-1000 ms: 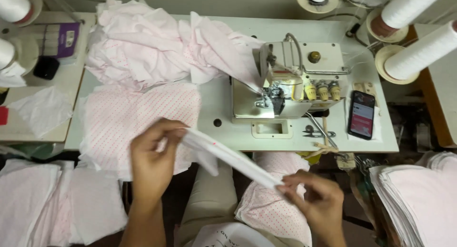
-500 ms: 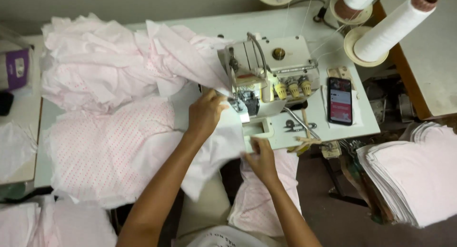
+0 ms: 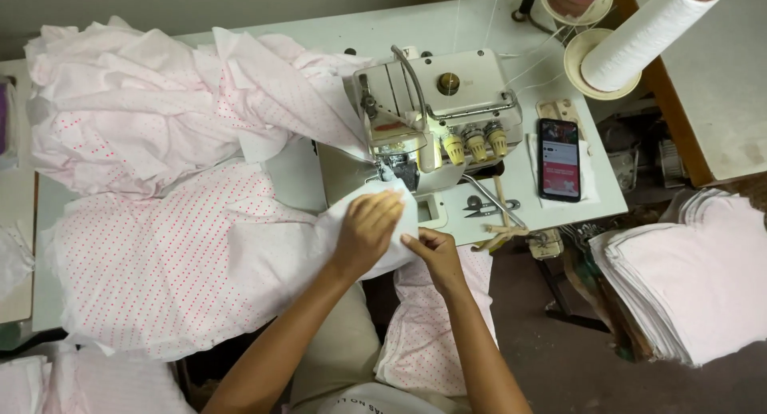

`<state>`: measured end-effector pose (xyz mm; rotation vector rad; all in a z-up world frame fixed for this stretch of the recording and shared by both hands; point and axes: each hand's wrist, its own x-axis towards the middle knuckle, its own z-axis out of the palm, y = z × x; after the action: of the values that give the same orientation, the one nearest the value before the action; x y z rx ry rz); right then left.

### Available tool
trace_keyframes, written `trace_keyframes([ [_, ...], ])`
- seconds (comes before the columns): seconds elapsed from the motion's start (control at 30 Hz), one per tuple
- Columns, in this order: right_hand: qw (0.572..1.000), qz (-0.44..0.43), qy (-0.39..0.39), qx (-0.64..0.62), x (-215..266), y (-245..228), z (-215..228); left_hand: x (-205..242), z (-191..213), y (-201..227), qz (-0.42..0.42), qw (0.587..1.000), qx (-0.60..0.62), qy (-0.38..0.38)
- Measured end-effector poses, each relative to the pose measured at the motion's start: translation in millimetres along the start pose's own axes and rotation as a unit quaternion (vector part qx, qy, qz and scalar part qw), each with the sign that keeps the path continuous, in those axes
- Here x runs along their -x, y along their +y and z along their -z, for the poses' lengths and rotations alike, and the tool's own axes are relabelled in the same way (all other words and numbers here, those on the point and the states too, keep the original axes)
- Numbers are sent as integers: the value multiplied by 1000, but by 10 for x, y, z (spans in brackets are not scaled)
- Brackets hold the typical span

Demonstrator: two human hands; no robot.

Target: Sewing small pieces of pink and white dotted fabric using an industrial overlock machine.

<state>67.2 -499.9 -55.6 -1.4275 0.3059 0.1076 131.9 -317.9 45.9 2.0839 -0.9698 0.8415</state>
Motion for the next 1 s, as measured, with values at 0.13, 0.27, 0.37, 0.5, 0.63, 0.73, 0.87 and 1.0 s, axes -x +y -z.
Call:
trace_keyframes([
  [0.13, 1000, 6, -9, 26, 296, -734, -433, 30, 249, -33, 45, 998, -39, -3],
  [0.27, 999, -7, 27, 25, 430, -905, -494, 10, 340, 52, 93, 993, -77, -19],
  [0.37, 997, 11, 74, 34, 434, -1017, -374, -85, 217, 127, 114, 986, -116, -24],
  [0.5, 990, 56, 111, 68, 376, -1172, -203, -118, -38, 129, 129, 981, -141, -22],
  [0.63, 989, 51, 115, 77, 479, -1202, -294, -32, -24, -135, 136, 984, -106, -36],
  [0.73, 989, 44, 118, 78, 601, -968, -413, 7, -3, -568, 195, 979, -41, -40],
  [0.87, 979, 98, 150, 98, 449, -888, -623, -234, 326, -747, 231, 972, -38, 8],
  [1.0, 970, 131, 166, 123, 204, -1035, -712, -37, 771, -211, 472, 868, 44, -148],
])
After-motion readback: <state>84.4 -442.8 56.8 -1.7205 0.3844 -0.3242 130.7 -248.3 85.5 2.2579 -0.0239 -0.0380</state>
